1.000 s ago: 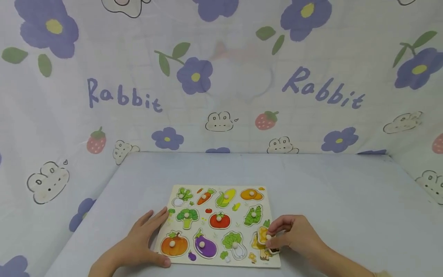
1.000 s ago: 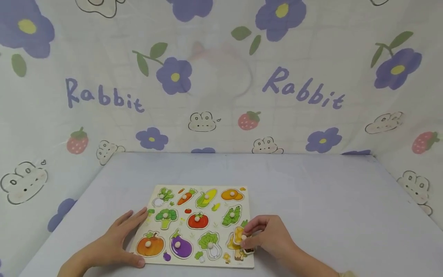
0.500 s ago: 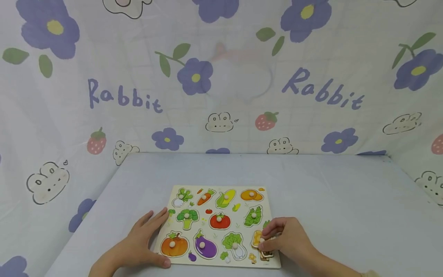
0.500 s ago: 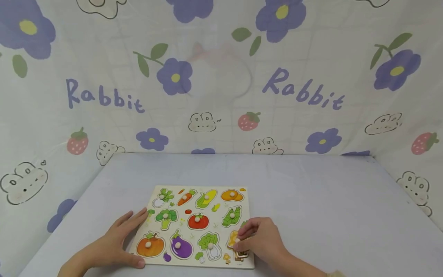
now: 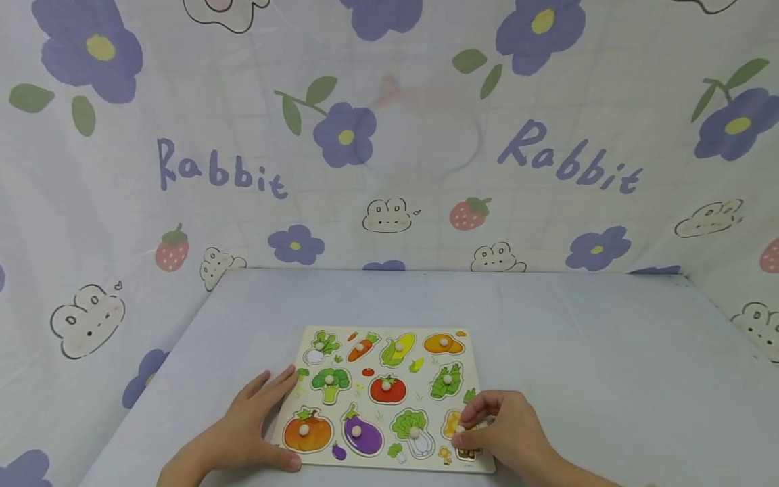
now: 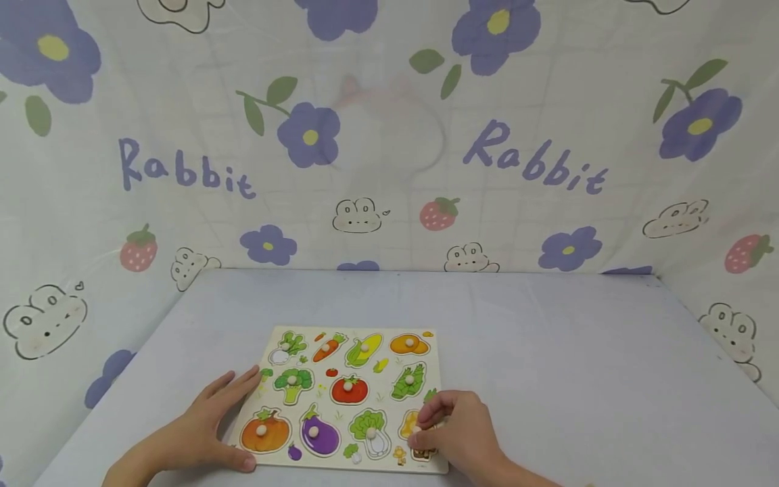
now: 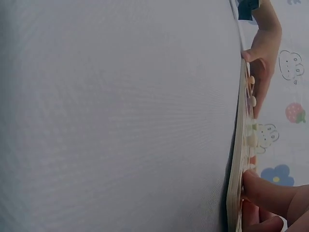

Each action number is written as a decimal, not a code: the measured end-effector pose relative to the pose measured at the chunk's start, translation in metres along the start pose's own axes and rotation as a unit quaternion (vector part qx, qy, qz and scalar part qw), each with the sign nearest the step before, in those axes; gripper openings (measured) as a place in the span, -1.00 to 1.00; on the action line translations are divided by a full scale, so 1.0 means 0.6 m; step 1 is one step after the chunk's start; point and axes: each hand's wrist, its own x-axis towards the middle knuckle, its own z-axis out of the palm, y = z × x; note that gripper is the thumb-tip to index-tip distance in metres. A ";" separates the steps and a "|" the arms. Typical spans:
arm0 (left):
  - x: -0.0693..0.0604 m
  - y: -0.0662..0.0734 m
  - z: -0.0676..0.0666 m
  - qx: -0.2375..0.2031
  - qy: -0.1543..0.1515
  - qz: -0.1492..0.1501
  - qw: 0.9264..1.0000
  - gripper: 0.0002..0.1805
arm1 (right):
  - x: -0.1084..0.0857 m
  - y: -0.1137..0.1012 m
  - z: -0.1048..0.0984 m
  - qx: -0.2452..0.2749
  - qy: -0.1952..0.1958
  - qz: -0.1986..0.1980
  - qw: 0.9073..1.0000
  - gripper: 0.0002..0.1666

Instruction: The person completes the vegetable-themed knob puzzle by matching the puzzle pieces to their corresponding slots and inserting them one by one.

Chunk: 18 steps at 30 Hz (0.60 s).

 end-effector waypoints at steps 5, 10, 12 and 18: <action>0.002 -0.005 0.001 0.000 0.002 0.003 1.000 0.33 | 0.001 0.003 0.002 0.015 -0.005 -0.004 1.000 -0.58; 0.003 -0.007 0.000 0.000 0.002 0.004 1.000 0.32 | 0.004 0.002 0.001 0.015 -0.016 -0.005 1.000 -0.57; 0.003 -0.007 0.000 -0.001 0.002 0.004 1.000 0.32 | 0.005 0.002 0.000 0.015 -0.023 -0.010 1.000 -0.57; 0.003 -0.008 0.000 -0.002 0.001 0.010 1.000 0.32 | 0.007 0.004 -0.003 0.016 -0.038 -0.012 0.999 -0.57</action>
